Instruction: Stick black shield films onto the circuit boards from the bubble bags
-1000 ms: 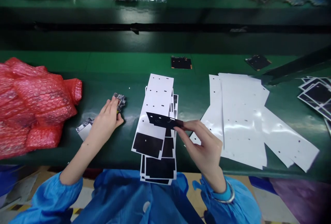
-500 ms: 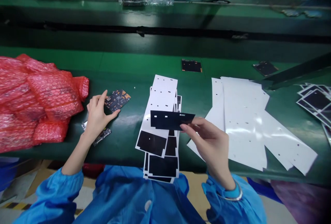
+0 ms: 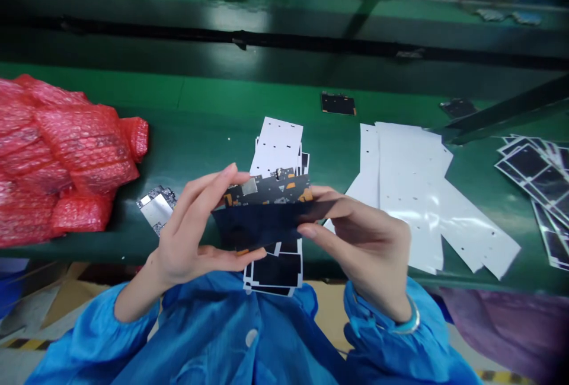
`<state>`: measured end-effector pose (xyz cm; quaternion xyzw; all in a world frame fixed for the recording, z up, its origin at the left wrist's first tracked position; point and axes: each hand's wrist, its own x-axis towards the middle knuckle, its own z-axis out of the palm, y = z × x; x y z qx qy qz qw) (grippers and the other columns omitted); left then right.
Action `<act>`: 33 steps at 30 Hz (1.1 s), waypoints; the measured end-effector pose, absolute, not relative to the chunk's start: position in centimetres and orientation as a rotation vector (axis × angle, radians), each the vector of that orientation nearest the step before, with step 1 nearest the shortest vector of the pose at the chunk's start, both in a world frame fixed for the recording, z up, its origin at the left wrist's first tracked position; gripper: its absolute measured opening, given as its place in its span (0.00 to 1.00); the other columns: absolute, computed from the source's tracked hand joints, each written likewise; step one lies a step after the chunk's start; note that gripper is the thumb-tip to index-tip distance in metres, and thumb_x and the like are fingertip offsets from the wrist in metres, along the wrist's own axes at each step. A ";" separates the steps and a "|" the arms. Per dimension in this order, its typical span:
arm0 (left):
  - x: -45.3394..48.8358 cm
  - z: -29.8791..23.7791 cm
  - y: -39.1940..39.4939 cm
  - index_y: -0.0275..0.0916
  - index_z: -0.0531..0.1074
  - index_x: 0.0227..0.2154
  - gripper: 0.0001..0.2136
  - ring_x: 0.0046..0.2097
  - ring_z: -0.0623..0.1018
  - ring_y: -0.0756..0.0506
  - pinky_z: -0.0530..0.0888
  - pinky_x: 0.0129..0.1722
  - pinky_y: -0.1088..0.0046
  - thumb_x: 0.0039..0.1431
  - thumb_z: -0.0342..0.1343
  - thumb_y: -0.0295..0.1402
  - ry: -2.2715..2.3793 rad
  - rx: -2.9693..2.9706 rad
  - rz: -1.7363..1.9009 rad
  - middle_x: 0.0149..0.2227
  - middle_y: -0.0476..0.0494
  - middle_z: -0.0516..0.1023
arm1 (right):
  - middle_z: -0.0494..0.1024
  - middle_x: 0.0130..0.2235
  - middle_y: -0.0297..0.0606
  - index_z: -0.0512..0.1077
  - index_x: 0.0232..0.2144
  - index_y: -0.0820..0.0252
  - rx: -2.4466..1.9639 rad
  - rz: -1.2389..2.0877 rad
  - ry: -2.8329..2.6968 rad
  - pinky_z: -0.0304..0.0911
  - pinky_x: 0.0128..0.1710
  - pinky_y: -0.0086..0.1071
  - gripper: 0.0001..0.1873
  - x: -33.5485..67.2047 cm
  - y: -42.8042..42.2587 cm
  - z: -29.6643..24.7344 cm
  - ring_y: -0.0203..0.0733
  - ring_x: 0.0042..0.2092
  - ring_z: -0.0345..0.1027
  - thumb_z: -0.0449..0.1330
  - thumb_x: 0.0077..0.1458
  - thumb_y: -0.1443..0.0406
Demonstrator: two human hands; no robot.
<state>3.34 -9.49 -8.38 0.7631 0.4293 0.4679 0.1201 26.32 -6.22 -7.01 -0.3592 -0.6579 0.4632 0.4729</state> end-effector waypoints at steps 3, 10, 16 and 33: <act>3.1 -8.6 -9.5 0.47 0.52 0.71 0.50 0.57 0.77 0.40 0.84 0.49 0.66 0.49 0.73 0.41 1.197 2.175 1.368 0.58 0.36 0.74 | 0.80 0.30 0.29 0.78 0.31 0.52 -0.886 1.093 -1.673 0.69 0.35 0.31 0.10 27.0 -6.5 -6.8 0.36 0.33 0.74 0.70 0.53 0.73; 3.0 -9.0 -9.7 0.48 0.53 0.71 0.51 0.59 0.76 0.40 0.83 0.51 0.69 0.46 0.75 0.39 1.107 2.086 1.357 0.60 0.37 0.73 | 0.76 0.27 0.29 0.76 0.29 0.53 -0.953 1.141 -1.675 0.64 0.26 0.27 0.09 28.1 -6.7 -6.6 0.33 0.29 0.68 0.70 0.54 0.72; 3.0 -8.8 -10.1 0.56 0.51 0.71 0.50 0.59 0.77 0.39 0.85 0.49 0.63 0.48 0.73 0.43 1.169 2.044 1.291 0.60 0.39 0.73 | 0.75 0.27 0.29 0.76 0.30 0.53 -0.957 1.126 -1.663 0.64 0.25 0.28 0.09 28.2 -6.8 -6.6 0.34 0.28 0.67 0.70 0.54 0.72; 3.0 -8.6 -10.2 0.60 0.51 0.70 0.48 0.57 0.78 0.39 0.86 0.42 0.66 0.49 0.70 0.50 1.252 2.066 1.243 0.59 0.41 0.74 | 0.75 0.27 0.30 0.75 0.28 0.53 -0.977 1.110 -1.638 0.63 0.23 0.28 0.09 28.3 -7.0 -6.6 0.34 0.28 0.65 0.70 0.54 0.70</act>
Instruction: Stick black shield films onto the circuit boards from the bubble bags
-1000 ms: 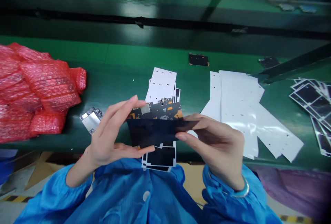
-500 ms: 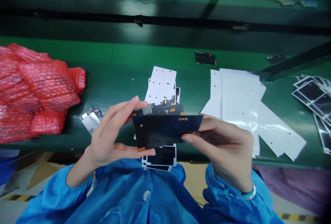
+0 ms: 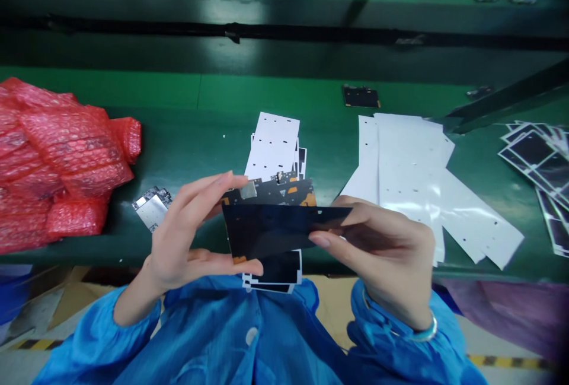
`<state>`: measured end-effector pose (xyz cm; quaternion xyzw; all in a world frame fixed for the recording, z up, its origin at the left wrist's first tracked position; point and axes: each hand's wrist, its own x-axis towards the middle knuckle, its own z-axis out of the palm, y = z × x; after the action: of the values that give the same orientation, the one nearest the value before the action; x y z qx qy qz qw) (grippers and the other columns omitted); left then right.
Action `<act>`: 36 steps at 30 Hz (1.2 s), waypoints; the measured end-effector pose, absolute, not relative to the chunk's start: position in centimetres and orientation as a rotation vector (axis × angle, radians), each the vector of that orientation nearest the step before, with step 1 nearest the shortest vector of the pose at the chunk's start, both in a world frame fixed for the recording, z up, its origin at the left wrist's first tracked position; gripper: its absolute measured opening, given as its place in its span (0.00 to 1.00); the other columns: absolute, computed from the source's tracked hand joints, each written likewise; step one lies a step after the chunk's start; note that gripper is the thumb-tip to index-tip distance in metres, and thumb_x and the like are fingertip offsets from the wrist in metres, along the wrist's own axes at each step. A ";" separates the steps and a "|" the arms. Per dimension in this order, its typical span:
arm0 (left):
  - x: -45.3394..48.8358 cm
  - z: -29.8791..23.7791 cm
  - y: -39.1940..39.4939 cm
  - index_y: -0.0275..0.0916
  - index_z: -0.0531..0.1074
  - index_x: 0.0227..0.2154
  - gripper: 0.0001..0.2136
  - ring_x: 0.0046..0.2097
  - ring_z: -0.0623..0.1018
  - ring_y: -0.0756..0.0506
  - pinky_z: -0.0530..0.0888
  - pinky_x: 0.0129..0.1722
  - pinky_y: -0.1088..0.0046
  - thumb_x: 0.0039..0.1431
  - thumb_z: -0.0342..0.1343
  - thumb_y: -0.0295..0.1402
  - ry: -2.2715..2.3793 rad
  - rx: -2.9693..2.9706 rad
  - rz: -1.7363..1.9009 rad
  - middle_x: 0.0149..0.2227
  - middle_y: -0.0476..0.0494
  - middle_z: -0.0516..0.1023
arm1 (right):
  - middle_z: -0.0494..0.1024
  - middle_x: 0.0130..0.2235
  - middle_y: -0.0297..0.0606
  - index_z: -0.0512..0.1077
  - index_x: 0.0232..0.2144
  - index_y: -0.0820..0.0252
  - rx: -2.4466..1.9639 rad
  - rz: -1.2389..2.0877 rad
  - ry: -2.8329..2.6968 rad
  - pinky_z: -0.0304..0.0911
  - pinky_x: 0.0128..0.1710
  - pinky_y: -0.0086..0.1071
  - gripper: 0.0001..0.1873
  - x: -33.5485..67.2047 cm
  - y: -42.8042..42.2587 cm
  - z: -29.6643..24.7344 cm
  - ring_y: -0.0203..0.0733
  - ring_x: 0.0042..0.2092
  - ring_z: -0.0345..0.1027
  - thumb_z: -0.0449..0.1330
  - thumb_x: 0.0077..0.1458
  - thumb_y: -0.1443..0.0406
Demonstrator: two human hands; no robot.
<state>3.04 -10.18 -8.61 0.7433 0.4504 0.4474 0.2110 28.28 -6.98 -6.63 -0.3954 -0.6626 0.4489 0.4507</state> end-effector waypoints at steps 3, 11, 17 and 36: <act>3.1 -8.7 -10.1 0.57 0.53 0.70 0.47 0.57 0.78 0.40 0.86 0.42 0.68 0.49 0.70 0.49 1.236 2.095 1.286 0.58 0.41 0.74 | 0.75 0.27 0.31 0.75 0.28 0.54 -0.985 1.098 -1.643 0.65 0.24 0.29 0.09 28.3 -7.0 -6.7 0.35 0.28 0.67 0.71 0.54 0.69; 3.3 -8.7 -9.9 0.57 0.54 0.69 0.45 0.58 0.77 0.39 0.86 0.44 0.64 0.51 0.71 0.45 1.226 2.157 1.319 0.58 0.40 0.73 | 0.77 0.26 0.32 0.76 0.27 0.54 -0.985 1.104 -1.600 0.68 0.23 0.29 0.08 28.2 -7.1 -6.7 0.36 0.27 0.69 0.71 0.53 0.69; 3.3 -9.0 -9.8 0.57 0.55 0.68 0.44 0.58 0.77 0.37 0.86 0.42 0.61 0.51 0.71 0.44 1.234 2.159 1.316 0.58 0.38 0.74 | 0.76 0.25 0.31 0.76 0.26 0.55 -0.993 1.113 -1.580 0.68 0.23 0.28 0.08 28.1 -7.0 -6.6 0.35 0.27 0.68 0.71 0.52 0.70; 3.4 -7.9 -10.5 0.59 0.69 0.59 0.30 0.42 0.84 0.44 0.89 0.32 0.67 0.55 0.70 0.37 1.253 2.077 1.090 0.51 0.49 0.80 | 0.78 0.23 0.35 0.78 0.30 0.57 -1.264 0.197 -2.179 0.54 0.18 0.30 0.21 28.5 -6.7 -6.5 0.34 0.21 0.67 0.54 0.70 0.54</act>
<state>3.43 -10.50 -7.92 0.7586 0.4574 0.3979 0.2389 28.47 -6.71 -6.49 -0.4769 -0.8218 0.0741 0.3027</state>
